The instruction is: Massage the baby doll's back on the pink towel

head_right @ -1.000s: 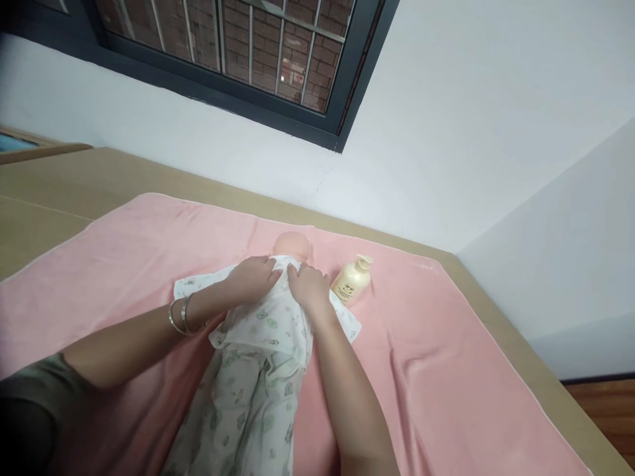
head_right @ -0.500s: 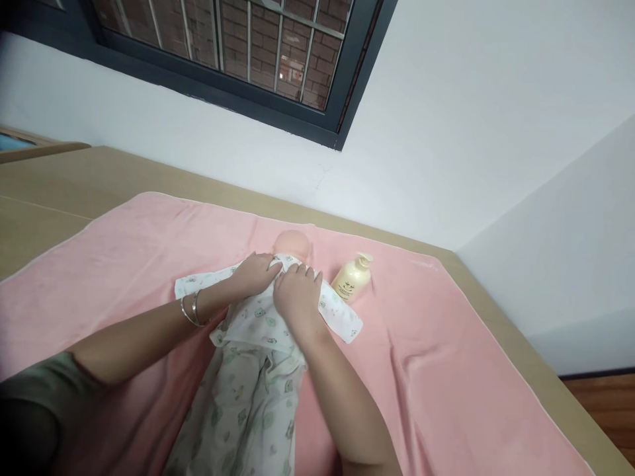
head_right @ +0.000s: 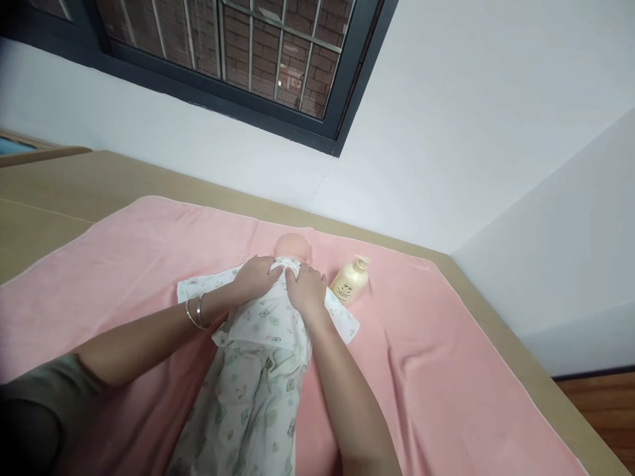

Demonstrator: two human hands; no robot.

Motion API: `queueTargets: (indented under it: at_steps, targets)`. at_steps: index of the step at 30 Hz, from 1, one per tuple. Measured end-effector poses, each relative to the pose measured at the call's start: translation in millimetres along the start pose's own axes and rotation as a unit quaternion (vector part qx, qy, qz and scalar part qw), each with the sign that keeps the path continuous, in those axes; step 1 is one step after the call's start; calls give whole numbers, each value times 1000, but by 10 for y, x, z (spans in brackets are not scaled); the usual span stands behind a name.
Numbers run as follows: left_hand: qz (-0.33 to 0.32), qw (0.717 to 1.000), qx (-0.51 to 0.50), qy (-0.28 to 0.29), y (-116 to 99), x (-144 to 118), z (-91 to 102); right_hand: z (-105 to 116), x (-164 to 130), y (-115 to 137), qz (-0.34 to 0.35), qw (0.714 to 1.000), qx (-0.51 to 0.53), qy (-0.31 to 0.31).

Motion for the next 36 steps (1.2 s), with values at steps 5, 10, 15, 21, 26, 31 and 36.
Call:
queueTargets:
  at_steps: [5, 10, 15, 21, 26, 31, 36]
  targets:
    - [9, 1000, 3, -4, -12, -13, 18, 24, 49, -30, -9, 999, 30, 13]
    - [-15, 999, -35, 36, -18, -11, 100, 142, 24, -61, -21, 998, 33, 56]
    - [-16, 996, -73, 56, -17, -13, 249, 189, -223, 108, 40, 997, -14, -63]
    - [-5, 992, -129, 3, 93, 37, 435, -31, -401, 283, 107, 993, -21, -42]
    - [2, 989, -144, -17, 124, 41, 492, 64, -405, 253, 101, 991, 2, -92]
    - [-3, 979, -197, -45, 1, -14, 508, -32, -395, 255, 97, 994, -18, -45]
    - [-12, 941, -323, -95, -164, -110, 505, -20, -454, 299, 155, 988, -2, -9]
Point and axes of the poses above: each hand's wrist, its own x-axis towards the middle knuckle, its own z-axis out of the back of the hand, y = z × x, the point moved 3 cm from there along x, towards the middle knuckle, and after that the axes turned 14 degrees about -z, right-handed, at the moved point
